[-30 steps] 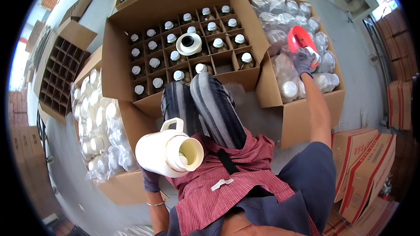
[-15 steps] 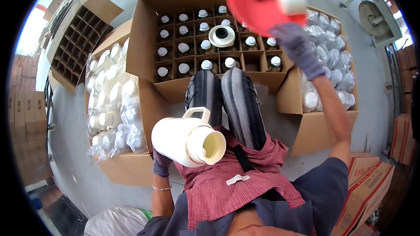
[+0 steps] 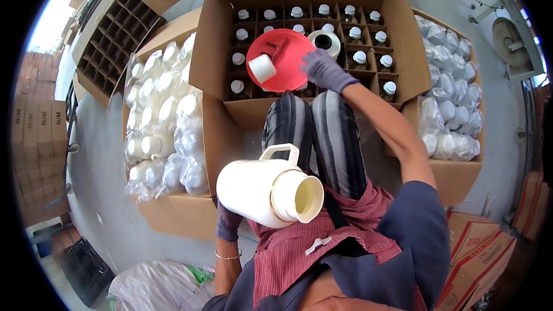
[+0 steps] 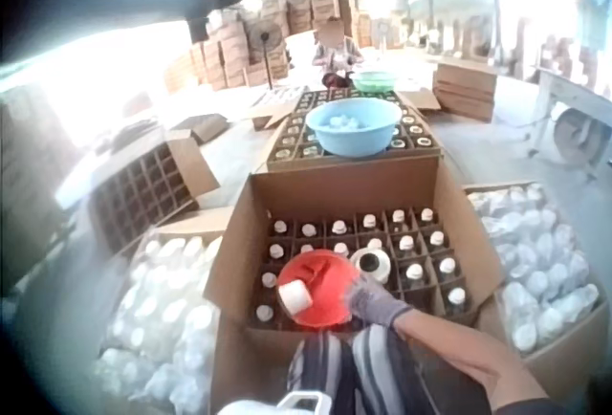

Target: The person places bottles into a cardboard divider within a shipping box, inserting plastic liners and capping the bottles.

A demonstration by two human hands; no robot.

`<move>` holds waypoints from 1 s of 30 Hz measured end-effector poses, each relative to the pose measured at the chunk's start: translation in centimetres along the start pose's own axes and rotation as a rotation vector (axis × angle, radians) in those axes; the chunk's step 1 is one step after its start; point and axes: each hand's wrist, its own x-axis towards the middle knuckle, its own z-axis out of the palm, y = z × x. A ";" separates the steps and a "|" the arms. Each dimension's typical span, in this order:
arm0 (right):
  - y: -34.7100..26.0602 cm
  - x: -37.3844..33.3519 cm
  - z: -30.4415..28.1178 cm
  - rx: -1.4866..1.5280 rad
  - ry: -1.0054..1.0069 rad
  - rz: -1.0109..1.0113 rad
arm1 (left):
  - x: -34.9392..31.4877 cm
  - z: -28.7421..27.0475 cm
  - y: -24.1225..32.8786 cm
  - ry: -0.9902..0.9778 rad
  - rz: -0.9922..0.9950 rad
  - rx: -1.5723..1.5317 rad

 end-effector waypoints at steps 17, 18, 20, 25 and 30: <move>-20.3 -10.4 -20.4 1.308 0.335 -0.168 | 3.8 0.8 6.4 -0.387 -0.137 -0.593; -20.6 -10.2 -21.1 1.309 0.370 -0.180 | 3.8 1.3 7.0 -0.381 -0.153 -0.674; -20.8 -10.1 -22.3 1.250 0.372 -0.167 | 3.6 3.2 7.4 -0.360 -0.181 -0.843; -21.9 -10.4 -23.3 1.186 0.573 0.040 | 3.6 6.0 8.3 -0.338 -0.210 -0.994; -21.8 -10.2 -22.7 1.241 0.655 0.146 | 4.7 4.5 9.2 -0.354 -0.193 -0.895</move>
